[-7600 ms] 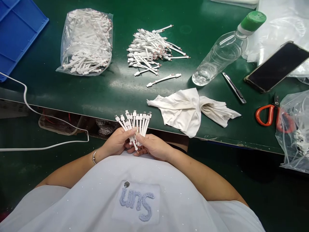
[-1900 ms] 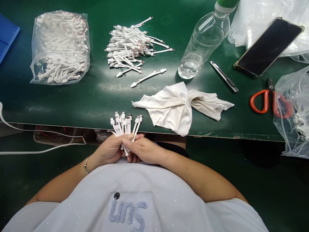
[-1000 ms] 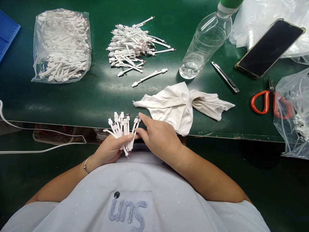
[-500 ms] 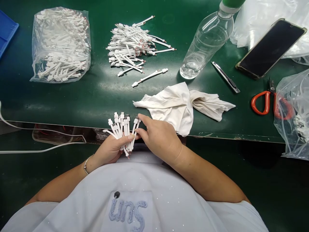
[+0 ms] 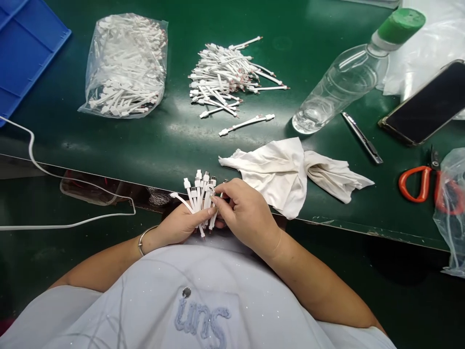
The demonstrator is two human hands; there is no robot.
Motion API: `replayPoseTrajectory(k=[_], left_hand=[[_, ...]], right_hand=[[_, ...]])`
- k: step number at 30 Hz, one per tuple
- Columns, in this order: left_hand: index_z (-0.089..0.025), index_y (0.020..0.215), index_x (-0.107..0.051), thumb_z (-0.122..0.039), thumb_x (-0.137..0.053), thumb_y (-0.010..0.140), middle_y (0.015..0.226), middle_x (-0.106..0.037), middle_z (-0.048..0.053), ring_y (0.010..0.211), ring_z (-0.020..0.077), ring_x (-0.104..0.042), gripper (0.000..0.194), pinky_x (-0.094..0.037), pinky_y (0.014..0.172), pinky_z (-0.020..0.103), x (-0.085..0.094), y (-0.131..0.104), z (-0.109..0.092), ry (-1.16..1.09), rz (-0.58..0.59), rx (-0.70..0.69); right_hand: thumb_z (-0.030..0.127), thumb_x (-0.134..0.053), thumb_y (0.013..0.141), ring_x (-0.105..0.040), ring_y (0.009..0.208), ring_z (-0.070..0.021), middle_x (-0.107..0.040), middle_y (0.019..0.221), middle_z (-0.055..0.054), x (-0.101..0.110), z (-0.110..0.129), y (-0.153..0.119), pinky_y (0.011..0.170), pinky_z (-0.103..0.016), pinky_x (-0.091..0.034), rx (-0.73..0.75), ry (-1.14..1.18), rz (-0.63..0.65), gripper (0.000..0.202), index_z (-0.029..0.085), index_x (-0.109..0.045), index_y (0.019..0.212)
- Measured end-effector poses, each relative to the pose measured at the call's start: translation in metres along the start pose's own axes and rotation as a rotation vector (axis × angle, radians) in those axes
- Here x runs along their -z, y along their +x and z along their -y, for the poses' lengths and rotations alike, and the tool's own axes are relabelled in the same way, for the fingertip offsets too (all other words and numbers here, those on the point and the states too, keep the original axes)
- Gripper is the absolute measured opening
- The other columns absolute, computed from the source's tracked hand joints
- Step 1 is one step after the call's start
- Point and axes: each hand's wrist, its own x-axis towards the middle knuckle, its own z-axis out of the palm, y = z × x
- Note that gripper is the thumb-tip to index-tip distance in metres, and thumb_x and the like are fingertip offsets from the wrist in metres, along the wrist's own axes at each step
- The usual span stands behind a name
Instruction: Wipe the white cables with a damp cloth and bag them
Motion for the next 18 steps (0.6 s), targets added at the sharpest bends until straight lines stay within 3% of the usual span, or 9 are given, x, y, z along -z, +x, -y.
replayPoseTrajectory(k=[8,12,18], left_hand=[[-0.011,0.080,-0.066,-0.051,-0.073,0.070,0.075,-0.066,0.005,0.068,0.0135,-0.061,0.042,-0.051,0.069,0.026,-0.002,-0.002,-0.005,0.048,0.068,-0.003],[-0.011,0.079,-0.065,-0.052,-0.070,0.072,0.073,-0.064,0.004,0.068,0.0132,-0.058,0.042,-0.049,0.067,0.026,0.000,-0.002,-0.004,0.084,0.083,-0.028],[-0.010,0.081,-0.065,-0.053,-0.073,0.068,0.077,-0.065,0.005,0.070,0.0135,-0.060,0.046,-0.049,0.069,0.027,0.003,-0.001,-0.002,0.049,0.092,0.003]], right_hand=[[0.025,-0.057,0.086,-0.057,0.067,-0.0127,-0.060,0.073,-0.002,-0.001,0.004,0.002,0.062,-0.025,-0.043,0.003,-0.119,0.019,0.010,0.019,-0.064,0.084],[0.036,-0.065,0.081,-0.054,0.061,-0.0127,-0.058,0.068,0.000,-0.004,0.007,0.007,0.057,-0.025,-0.040,-0.085,-0.228,-0.012,0.019,0.018,-0.062,0.085],[0.031,-0.059,0.084,-0.055,0.059,-0.0127,-0.057,0.060,0.002,-0.007,0.007,0.009,0.055,-0.025,-0.039,-0.109,-0.201,-0.006,0.011,0.020,-0.060,0.081]])
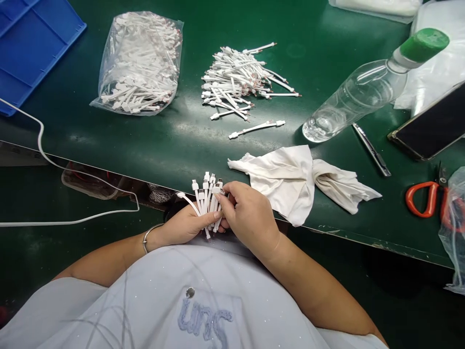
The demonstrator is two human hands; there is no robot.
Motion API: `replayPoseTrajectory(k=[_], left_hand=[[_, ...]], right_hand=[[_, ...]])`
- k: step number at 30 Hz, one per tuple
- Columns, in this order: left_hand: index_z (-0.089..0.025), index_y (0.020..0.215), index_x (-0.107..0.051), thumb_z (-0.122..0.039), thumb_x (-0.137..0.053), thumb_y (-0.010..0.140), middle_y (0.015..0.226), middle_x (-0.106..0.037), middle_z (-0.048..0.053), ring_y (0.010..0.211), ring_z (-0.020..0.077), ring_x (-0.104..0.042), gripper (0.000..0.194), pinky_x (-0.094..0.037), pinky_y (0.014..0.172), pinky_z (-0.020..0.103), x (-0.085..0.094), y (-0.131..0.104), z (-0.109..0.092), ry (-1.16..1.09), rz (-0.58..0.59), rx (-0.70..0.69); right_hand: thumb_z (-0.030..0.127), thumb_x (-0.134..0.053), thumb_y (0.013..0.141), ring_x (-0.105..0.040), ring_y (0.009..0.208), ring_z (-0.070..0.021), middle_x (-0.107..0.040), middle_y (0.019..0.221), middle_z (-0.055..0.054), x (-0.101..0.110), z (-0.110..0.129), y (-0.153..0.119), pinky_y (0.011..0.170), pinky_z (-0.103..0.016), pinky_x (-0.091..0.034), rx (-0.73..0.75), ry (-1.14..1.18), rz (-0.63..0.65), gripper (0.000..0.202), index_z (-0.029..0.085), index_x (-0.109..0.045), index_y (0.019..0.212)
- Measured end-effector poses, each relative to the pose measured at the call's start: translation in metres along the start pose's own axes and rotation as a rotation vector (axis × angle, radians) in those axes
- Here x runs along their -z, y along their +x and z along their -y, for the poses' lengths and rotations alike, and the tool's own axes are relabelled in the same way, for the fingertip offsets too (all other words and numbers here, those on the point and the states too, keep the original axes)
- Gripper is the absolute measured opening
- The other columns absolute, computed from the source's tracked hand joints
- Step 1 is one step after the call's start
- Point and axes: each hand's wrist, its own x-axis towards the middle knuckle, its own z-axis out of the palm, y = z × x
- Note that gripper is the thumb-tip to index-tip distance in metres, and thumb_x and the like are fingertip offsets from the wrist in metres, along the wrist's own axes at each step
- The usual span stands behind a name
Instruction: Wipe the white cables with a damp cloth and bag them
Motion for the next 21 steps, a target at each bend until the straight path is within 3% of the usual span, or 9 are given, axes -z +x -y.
replayPoseTrajectory(k=[10,16,21], left_hand=[[-0.011,0.078,-0.064,-0.047,-0.079,0.065,0.069,-0.065,0.003,0.064,0.0102,-0.059,0.041,-0.047,0.067,0.024,-0.001,0.002,0.002,-0.089,0.019,0.011],[-0.011,0.089,-0.066,-0.045,-0.078,0.066,0.061,-0.061,0.000,0.056,0.0072,-0.055,0.043,-0.040,0.056,0.019,-0.001,0.001,0.002,-0.217,0.019,0.060],[-0.010,0.079,-0.064,-0.044,-0.077,0.068,0.056,-0.057,-0.001,0.052,0.0069,-0.052,0.038,-0.041,0.058,0.021,-0.002,0.003,0.003,-0.341,0.034,0.113]], right_hand=[[0.037,-0.056,0.087,-0.056,0.055,-0.0103,-0.056,0.063,0.004,-0.002,-0.008,-0.008,0.052,-0.022,-0.043,-0.074,0.392,-0.054,0.017,0.022,-0.049,0.083],[0.038,-0.053,0.090,-0.061,0.058,-0.0106,-0.063,0.073,0.002,-0.001,-0.011,-0.010,0.053,-0.023,-0.046,-0.094,0.533,-0.071,0.017,0.022,-0.046,0.087],[0.034,-0.053,0.091,-0.061,0.062,-0.0098,-0.068,0.079,0.000,-0.002,-0.011,-0.015,0.054,-0.021,-0.046,-0.054,0.666,-0.079,0.015,0.022,-0.046,0.085]])
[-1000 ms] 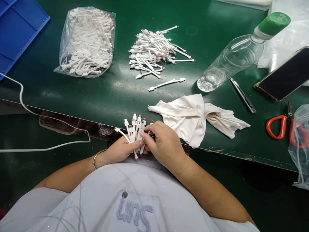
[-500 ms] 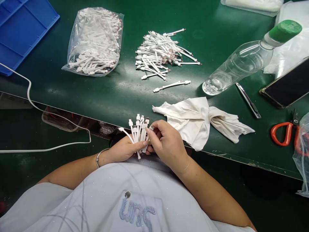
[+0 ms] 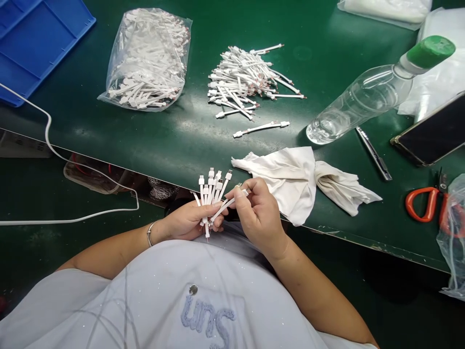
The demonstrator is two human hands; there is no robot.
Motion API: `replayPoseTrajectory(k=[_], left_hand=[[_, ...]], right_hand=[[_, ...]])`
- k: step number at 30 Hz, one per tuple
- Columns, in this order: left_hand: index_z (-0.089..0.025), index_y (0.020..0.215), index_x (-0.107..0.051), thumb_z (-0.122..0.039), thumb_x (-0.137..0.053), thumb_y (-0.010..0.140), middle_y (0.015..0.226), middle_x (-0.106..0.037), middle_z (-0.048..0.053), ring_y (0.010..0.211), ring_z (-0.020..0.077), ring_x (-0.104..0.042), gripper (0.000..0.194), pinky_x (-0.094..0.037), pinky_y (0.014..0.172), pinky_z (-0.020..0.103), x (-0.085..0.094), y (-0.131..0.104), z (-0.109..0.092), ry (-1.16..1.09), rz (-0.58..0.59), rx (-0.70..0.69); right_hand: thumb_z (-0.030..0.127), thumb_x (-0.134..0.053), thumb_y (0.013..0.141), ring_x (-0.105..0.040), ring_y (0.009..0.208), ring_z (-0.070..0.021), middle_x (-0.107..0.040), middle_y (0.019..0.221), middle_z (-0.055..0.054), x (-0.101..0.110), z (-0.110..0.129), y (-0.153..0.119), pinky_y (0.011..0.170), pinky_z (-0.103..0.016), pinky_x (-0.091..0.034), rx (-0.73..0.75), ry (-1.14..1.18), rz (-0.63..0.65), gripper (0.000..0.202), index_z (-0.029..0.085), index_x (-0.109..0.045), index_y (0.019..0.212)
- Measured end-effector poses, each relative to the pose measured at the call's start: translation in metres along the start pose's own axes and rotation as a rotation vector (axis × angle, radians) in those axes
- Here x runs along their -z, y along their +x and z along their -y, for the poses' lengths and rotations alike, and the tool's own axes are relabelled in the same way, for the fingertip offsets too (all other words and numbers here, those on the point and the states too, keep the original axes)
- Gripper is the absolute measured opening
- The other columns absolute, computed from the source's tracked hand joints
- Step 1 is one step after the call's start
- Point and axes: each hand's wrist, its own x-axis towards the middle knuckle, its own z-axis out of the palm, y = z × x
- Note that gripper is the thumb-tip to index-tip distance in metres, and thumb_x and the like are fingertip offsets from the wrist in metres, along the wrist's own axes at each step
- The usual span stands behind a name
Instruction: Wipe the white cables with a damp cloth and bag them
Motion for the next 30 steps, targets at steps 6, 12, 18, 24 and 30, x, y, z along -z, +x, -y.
replayPoseTrajectory(k=[6,12,18,24,30], left_hand=[[-0.011,0.072,-0.060,-0.047,-0.073,0.072,0.061,-0.059,0.001,0.054,0.0080,-0.055,0.039,-0.040,0.055,0.020,0.001,-0.001,0.001,0.082,0.040,-0.017],[-0.014,0.078,-0.056,-0.057,-0.068,0.072,0.055,-0.048,-0.006,0.047,0.0059,-0.043,0.045,-0.043,0.056,0.024,0.004,-0.010,0.003,0.218,0.100,-0.082],[-0.016,0.079,-0.052,-0.058,-0.060,0.078,0.056,-0.036,-0.007,0.050,0.0058,-0.034,0.043,-0.031,0.050,0.022,0.009,-0.039,-0.031,0.538,0.062,-0.400],[-0.016,0.067,-0.050,-0.059,-0.071,0.068,0.052,-0.034,-0.007,0.046,0.0040,-0.028,0.048,-0.021,0.043,0.019,0.026,-0.056,-0.076,0.586,-0.180,-0.612],[-0.018,0.060,-0.039,-0.069,-0.058,0.071,0.046,-0.025,-0.009,0.036,0.0024,-0.023,0.056,-0.022,0.035,0.014,0.029,-0.053,-0.112,-0.104,-0.371,-0.630]], right_hand=[[0.029,-0.058,0.088,-0.060,0.057,-0.0082,-0.073,0.081,0.000,0.000,0.007,-0.004,0.055,-0.020,-0.048,0.051,0.313,-0.062,0.013,0.022,-0.048,0.082],[0.030,-0.070,0.078,-0.066,0.062,-0.0122,-0.072,0.070,0.001,0.017,0.012,-0.007,0.056,-0.021,-0.051,-0.092,0.429,-0.193,0.017,0.021,-0.056,0.082],[0.032,-0.076,0.070,-0.059,0.059,-0.0092,-0.063,0.061,0.003,0.033,0.002,0.000,0.056,-0.020,-0.050,-0.131,0.415,-0.339,0.021,0.020,-0.063,0.080],[0.040,-0.080,0.063,-0.054,0.051,-0.0078,-0.064,0.062,0.002,0.038,-0.007,0.010,0.050,-0.020,-0.048,-0.151,0.347,-0.279,0.033,0.018,-0.064,0.080],[0.040,-0.080,0.065,-0.059,0.054,-0.0092,-0.064,0.063,0.001,0.042,-0.013,0.010,0.050,-0.019,-0.049,-0.162,0.383,-0.213,0.032,0.020,-0.064,0.084]])
